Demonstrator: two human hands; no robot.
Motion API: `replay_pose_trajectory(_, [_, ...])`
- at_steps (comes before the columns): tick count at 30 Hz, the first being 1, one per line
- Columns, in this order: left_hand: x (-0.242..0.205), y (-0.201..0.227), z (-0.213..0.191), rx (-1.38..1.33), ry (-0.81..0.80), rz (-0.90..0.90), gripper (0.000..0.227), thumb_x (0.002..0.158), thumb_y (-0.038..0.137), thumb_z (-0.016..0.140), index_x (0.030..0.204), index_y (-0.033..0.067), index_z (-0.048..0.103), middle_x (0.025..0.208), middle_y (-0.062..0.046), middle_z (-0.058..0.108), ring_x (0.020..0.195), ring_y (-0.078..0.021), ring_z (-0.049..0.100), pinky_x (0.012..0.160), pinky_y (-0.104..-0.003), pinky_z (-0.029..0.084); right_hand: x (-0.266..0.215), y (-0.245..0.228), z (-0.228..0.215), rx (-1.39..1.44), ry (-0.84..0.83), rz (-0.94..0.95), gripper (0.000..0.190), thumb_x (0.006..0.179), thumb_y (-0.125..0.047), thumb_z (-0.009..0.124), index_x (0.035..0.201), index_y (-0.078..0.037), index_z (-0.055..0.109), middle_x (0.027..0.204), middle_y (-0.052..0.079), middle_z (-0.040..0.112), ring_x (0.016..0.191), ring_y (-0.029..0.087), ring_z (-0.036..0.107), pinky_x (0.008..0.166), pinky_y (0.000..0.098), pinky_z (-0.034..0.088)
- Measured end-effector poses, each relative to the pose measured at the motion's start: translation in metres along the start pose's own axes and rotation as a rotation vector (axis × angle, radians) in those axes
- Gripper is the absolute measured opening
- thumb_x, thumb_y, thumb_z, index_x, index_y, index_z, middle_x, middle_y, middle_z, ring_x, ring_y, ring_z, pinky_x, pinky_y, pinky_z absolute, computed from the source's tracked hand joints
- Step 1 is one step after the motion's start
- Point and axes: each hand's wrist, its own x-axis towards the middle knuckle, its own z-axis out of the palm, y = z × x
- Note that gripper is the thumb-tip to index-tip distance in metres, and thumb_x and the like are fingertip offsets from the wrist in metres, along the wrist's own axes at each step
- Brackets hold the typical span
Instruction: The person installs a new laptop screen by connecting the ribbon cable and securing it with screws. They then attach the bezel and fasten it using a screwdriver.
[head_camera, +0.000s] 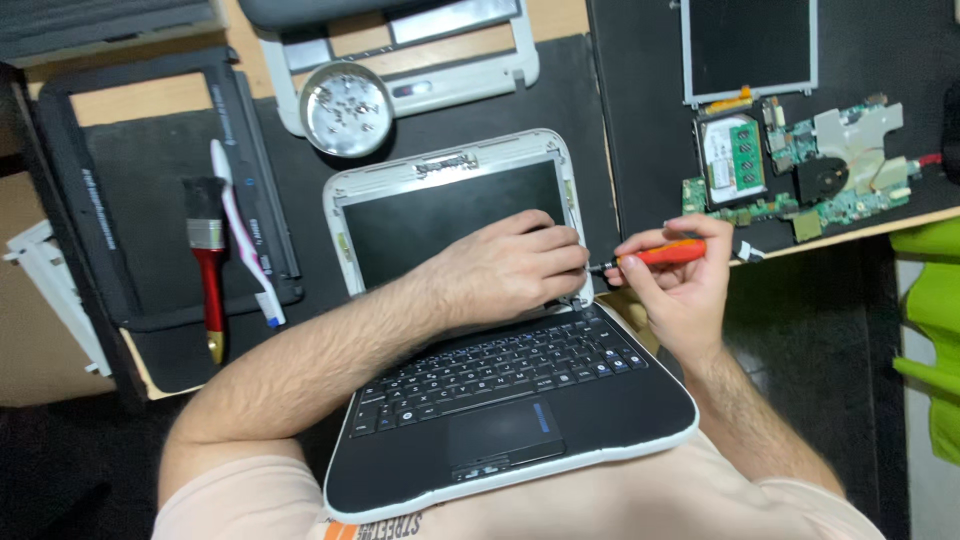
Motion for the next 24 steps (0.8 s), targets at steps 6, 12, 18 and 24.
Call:
replay_pose_trajectory(6, [-0.004,0.005,0.011,0.055,0.021,-0.004,0.02,0.125,0.016,0.06,0.114,0.014,0.077,0.109,-0.004,0.066,0.126,-0.0252,0.07,0.113,-0.045,0.058,-0.003,0.004,-0.001,-0.034,0.023,-0.044,0.069,0.113,0.008,0.078,0.161,-0.011,0.032,0.119,0.03,0.079,0.085,0.034,0.088,0.076,0.0432,0.08])
replay_pose_trajectory(12, [-0.007,0.009,0.014,0.07,0.009,-0.008,0.023,0.125,0.016,0.06,0.11,0.013,0.077,0.108,-0.004,0.065,0.125,-0.0273,0.07,0.111,-0.046,0.058,-0.005,0.003,-0.002,-0.011,0.032,-0.075,0.069,0.113,0.012,0.074,0.161,-0.011,0.03,0.116,0.03,0.078,0.084,0.033,0.088,0.077,0.0432,0.08])
replay_pose_trajectory(18, [-0.006,0.004,0.002,0.02,0.01,0.001,0.024,0.125,0.018,0.06,0.11,0.0127,0.078,0.113,-0.004,0.068,0.13,-0.0262,0.07,0.114,-0.045,0.058,-0.005,0.01,-0.003,-0.018,0.017,-0.107,0.072,0.111,0.014,0.077,0.16,-0.01,0.031,0.116,0.032,0.078,0.082,0.037,0.088,0.073,0.0454,0.079])
replay_pose_trajectory(24, [-0.007,-0.002,0.005,-0.038,0.005,0.019,0.028,0.126,0.021,0.055,0.109,0.0168,0.076,0.116,-0.003,0.069,0.132,-0.0265,0.071,0.115,-0.045,0.058,-0.004,0.003,0.0,-0.047,-0.02,-0.145,0.069,0.112,0.009,0.08,0.158,-0.01,0.032,0.12,0.032,0.079,0.086,0.033,0.087,0.074,0.0422,0.077])
